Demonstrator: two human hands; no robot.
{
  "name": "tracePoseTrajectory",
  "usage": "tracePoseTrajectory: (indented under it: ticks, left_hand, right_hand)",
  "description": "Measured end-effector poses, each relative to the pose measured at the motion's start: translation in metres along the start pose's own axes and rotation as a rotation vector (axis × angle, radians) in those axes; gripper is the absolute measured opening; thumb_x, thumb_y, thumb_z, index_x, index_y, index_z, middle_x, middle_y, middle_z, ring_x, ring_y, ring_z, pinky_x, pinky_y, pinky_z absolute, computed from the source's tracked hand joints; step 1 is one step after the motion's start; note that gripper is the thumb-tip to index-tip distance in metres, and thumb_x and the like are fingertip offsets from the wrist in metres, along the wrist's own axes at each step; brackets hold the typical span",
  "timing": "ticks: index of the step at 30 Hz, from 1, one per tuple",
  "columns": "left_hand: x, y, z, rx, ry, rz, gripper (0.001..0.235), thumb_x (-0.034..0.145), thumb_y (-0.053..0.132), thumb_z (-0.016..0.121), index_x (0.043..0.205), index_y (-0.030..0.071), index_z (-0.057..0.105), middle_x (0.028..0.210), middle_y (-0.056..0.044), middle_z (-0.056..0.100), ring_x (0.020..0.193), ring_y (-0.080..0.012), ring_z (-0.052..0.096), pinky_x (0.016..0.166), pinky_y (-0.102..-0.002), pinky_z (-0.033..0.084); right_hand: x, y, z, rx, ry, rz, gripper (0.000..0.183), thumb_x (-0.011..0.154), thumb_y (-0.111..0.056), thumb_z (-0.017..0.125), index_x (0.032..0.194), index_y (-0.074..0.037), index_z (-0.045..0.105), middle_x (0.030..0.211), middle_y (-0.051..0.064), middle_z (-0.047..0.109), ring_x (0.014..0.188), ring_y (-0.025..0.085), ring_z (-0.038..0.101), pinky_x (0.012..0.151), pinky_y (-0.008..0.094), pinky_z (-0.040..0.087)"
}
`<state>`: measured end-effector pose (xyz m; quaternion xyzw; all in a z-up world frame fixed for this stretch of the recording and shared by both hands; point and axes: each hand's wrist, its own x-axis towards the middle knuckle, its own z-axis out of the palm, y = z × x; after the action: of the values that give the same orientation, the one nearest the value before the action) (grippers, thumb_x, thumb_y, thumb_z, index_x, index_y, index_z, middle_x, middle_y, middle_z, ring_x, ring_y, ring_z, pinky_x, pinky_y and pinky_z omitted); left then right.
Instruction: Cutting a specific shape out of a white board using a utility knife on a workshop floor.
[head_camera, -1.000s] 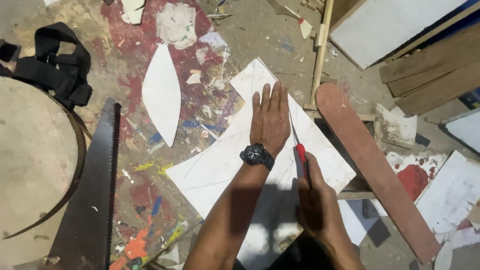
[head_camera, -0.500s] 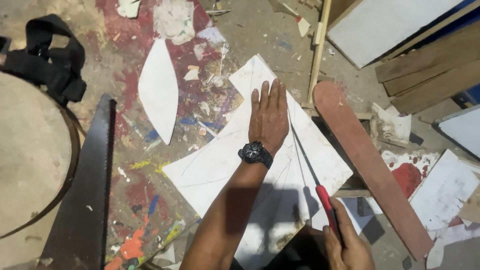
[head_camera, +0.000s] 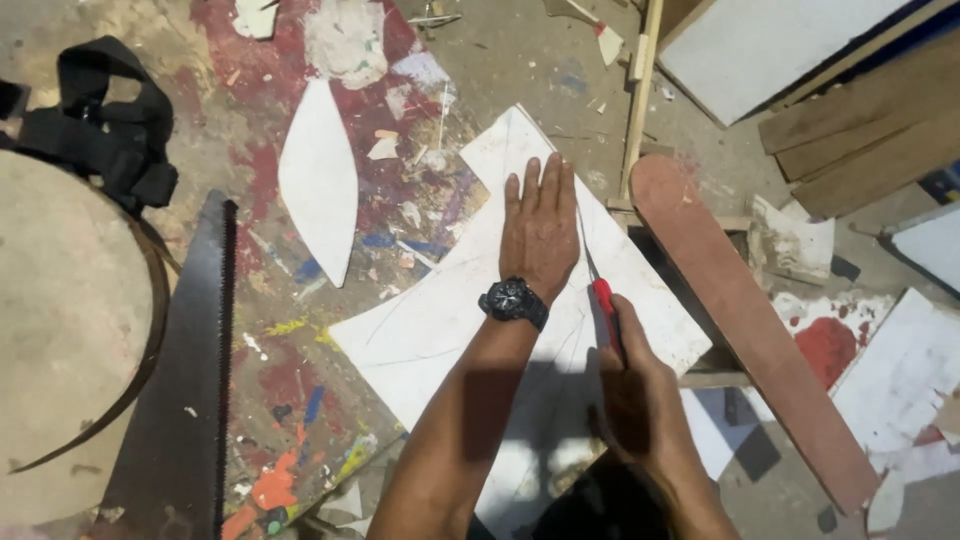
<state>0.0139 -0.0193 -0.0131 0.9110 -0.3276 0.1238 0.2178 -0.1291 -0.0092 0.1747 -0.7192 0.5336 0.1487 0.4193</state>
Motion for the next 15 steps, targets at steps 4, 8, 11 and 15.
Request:
tracePoseTrajectory:
  ticks: [4,8,11,15]
  left_hand:
    - [0.005,-0.005,-0.001,0.01,-0.024,-0.019,0.06,0.096,0.008,0.043,0.156,0.003,0.04,0.161,-0.015,0.046,0.152,-0.0364,0.039,0.128,-0.054,0.024]
    - [0.006,-0.002,-0.001,-0.003,-0.012,-0.013,0.058,0.098,0.011,0.042,0.156,0.002,0.041,0.16,-0.015,0.047,0.151,-0.036,0.04,0.128,-0.053,0.025]
    - [0.004,-0.007,0.002,0.02,0.068,-0.002,0.058,0.097,0.008,0.04,0.154,0.0,0.043,0.157,-0.018,0.051,0.149,-0.038,0.043,0.127,-0.053,0.028]
    - [0.005,-0.006,0.006,0.057,0.008,-0.012,0.057,0.098,0.008,0.039,0.155,0.002,0.043,0.16,-0.016,0.047,0.15,-0.0372,0.04,0.127,-0.053,0.025]
  right_hand:
    - [0.01,0.01,0.0,-0.2,0.025,-0.052,0.064,0.101,-0.021,0.044,0.161,-0.041,0.033,0.096,0.016,0.066,0.085,0.024,0.059,0.086,0.032,0.044]
    - [0.013,0.017,0.004,-0.1,0.001,0.066,0.063,0.103,-0.023,0.043,0.162,-0.043,0.03,0.1,0.018,0.064,0.084,0.03,0.058,0.074,0.039,0.046]
    - [0.007,0.032,0.004,-0.218,0.07,-0.212,0.081,0.085,-0.063,0.037,0.161,-0.035,0.031,0.142,0.014,0.062,0.13,0.035,0.06,0.097,0.04,0.046]
    - [-0.022,0.039,-0.005,-0.15,0.064,0.005,0.064,0.097,-0.028,0.046,0.16,-0.039,0.039,0.085,0.016,0.066,0.072,0.029,0.073,0.074,0.037,0.059]
